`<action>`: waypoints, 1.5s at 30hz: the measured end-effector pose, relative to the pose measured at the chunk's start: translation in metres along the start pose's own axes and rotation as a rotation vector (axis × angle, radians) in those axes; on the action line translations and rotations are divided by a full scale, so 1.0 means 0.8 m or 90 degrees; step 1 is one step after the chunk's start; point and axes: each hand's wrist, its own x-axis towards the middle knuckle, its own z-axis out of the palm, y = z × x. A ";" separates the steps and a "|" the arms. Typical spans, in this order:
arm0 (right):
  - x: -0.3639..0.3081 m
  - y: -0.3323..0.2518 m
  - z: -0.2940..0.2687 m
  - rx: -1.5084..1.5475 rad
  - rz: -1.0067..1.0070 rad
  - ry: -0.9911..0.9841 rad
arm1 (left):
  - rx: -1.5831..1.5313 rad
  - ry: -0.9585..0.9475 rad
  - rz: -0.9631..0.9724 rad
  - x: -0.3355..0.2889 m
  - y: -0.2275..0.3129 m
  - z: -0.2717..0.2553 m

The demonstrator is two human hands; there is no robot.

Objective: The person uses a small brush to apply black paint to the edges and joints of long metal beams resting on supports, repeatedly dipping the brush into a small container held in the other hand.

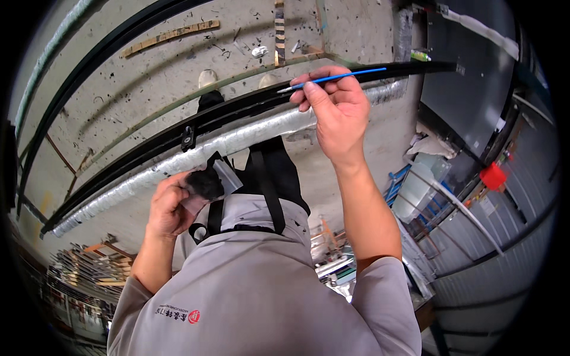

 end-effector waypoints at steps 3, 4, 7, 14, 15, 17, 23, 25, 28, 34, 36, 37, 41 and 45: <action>0.024 -0.003 -0.016 -0.009 0.034 -0.064 | -0.030 0.014 0.029 0.009 -0.019 0.013; 0.032 -0.001 -0.022 -0.019 0.060 -0.102 | -0.057 0.011 0.053 0.012 -0.028 0.020; 0.058 0.001 -0.034 -0.037 0.109 -0.181 | -0.104 0.043 0.126 0.023 -0.055 0.046; 0.108 0.033 -0.044 0.000 0.165 -0.417 | -0.253 0.068 0.320 0.063 -0.163 0.115; 0.109 0.034 -0.040 0.004 0.167 -0.442 | -0.260 0.081 0.340 0.073 -0.176 0.129; 0.103 0.037 -0.035 -0.037 0.174 -0.489 | -0.345 0.050 0.355 0.091 -0.198 0.158; 0.102 0.067 -0.038 -0.064 0.112 -0.558 | -0.300 0.111 0.272 0.112 -0.214 0.204; 0.100 0.068 -0.037 -0.042 0.106 -0.523 | -0.292 0.044 0.204 0.114 -0.227 0.190; 0.099 0.071 -0.037 -0.066 0.061 -0.534 | -0.286 0.088 0.262 0.137 -0.259 0.185; 0.095 0.082 -0.028 -0.095 -0.042 -0.554 | -0.233 0.094 0.362 0.144 -0.283 0.179; 0.096 0.083 -0.023 -0.122 -0.097 -0.579 | -0.229 0.087 0.356 0.143 -0.289 0.172; 0.097 0.086 -0.020 -0.123 -0.098 -0.588 | -0.290 0.034 0.323 0.142 -0.288 0.168; 0.098 0.095 -0.007 -0.081 -0.155 -0.611 | -0.343 0.016 0.303 0.149 -0.290 0.173; 0.095 0.103 -0.006 -0.029 -0.177 -0.634 | -0.336 0.000 0.353 0.152 -0.286 0.172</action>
